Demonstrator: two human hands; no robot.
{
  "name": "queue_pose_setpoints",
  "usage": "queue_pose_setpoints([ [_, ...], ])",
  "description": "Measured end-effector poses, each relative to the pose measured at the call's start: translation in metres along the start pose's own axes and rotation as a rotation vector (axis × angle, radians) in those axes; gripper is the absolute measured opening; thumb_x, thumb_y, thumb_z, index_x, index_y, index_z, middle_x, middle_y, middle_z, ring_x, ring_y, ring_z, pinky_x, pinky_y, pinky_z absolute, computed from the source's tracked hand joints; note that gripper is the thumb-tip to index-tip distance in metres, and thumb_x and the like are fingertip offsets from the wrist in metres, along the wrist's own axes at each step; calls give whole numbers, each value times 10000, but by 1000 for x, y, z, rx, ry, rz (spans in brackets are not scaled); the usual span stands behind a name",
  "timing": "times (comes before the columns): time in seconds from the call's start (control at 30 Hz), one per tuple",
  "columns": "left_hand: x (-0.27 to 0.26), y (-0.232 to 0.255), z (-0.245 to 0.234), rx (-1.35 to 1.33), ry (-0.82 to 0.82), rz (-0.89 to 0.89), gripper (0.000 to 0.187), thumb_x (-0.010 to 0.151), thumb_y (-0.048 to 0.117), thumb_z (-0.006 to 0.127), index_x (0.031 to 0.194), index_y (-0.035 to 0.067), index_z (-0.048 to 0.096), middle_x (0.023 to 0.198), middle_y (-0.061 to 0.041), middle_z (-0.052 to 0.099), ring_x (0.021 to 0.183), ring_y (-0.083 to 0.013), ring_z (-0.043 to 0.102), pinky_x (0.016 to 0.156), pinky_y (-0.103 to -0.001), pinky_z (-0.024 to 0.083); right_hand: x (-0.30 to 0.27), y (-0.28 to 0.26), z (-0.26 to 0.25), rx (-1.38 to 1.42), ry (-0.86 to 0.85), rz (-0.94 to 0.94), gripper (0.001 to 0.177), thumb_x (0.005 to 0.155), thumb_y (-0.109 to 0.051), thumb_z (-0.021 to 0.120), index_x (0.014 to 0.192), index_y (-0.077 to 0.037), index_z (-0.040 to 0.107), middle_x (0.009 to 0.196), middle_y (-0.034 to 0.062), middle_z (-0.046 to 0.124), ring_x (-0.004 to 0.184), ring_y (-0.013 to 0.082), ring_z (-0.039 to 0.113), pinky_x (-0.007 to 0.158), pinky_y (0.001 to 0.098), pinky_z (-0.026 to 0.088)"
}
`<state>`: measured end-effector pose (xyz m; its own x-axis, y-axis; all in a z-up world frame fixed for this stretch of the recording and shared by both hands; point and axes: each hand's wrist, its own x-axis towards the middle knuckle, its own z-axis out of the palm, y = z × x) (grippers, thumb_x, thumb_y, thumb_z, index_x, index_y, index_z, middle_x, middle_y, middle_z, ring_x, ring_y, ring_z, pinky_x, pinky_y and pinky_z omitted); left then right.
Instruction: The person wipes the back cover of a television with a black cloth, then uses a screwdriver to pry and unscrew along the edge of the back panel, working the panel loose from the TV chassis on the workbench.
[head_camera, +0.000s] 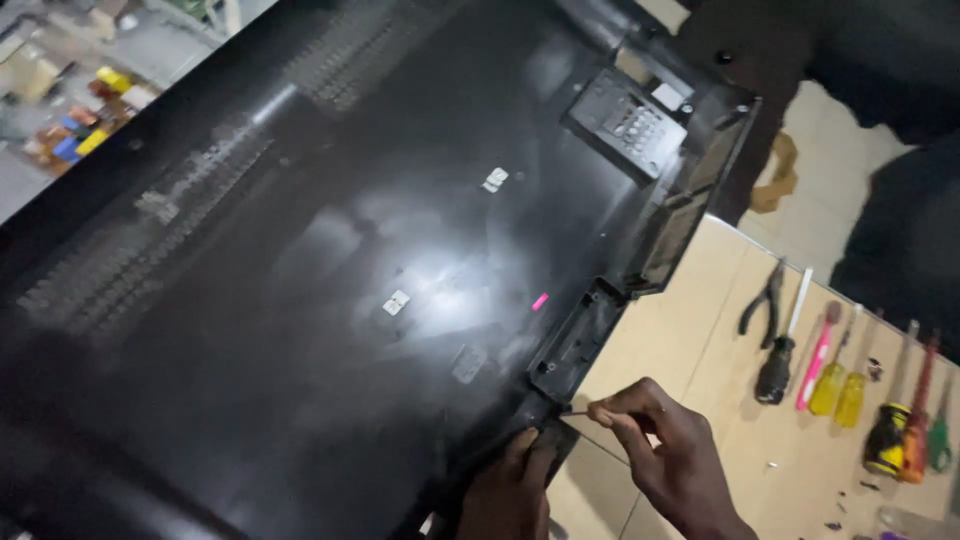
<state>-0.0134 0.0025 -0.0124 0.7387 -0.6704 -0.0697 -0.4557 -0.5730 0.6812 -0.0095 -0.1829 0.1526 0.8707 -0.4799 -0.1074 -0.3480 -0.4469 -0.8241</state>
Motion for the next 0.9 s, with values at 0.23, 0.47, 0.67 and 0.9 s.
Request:
queue_pose_setpoints([
  [0.23,-1,9,-22,45,108,96,699,684,95,712,1371,134,588,1409,-130,559,937,-380,684,773,-456,560,-5,11,14,-29,-129,-16,37,846,-84,737,812,-89,752,654,-23,717,560,107,596,565,244,495],
  [0.47,6,2,-35,56,189,223,784,643,211,769,1383,94,539,1403,-113,567,1242,-378,494,957,-578,381,-7,2,26,-224,-157,-139,233,763,3,711,921,-162,667,826,-16,759,619,170,696,594,296,547],
  [0.67,5,-17,-3,66,203,263,763,657,226,769,1386,127,568,1385,-157,554,1171,-373,579,962,-531,426,-14,8,30,-259,-133,-309,295,705,8,673,937,-171,709,950,-11,780,764,200,764,663,302,588],
  [0.9,10,-5,-10,116,415,285,637,662,179,719,1286,135,601,1163,-133,600,879,-329,583,736,-481,476,-10,26,32,51,-102,-223,95,813,10,723,887,-45,745,923,10,832,769,126,798,694,235,611],
])
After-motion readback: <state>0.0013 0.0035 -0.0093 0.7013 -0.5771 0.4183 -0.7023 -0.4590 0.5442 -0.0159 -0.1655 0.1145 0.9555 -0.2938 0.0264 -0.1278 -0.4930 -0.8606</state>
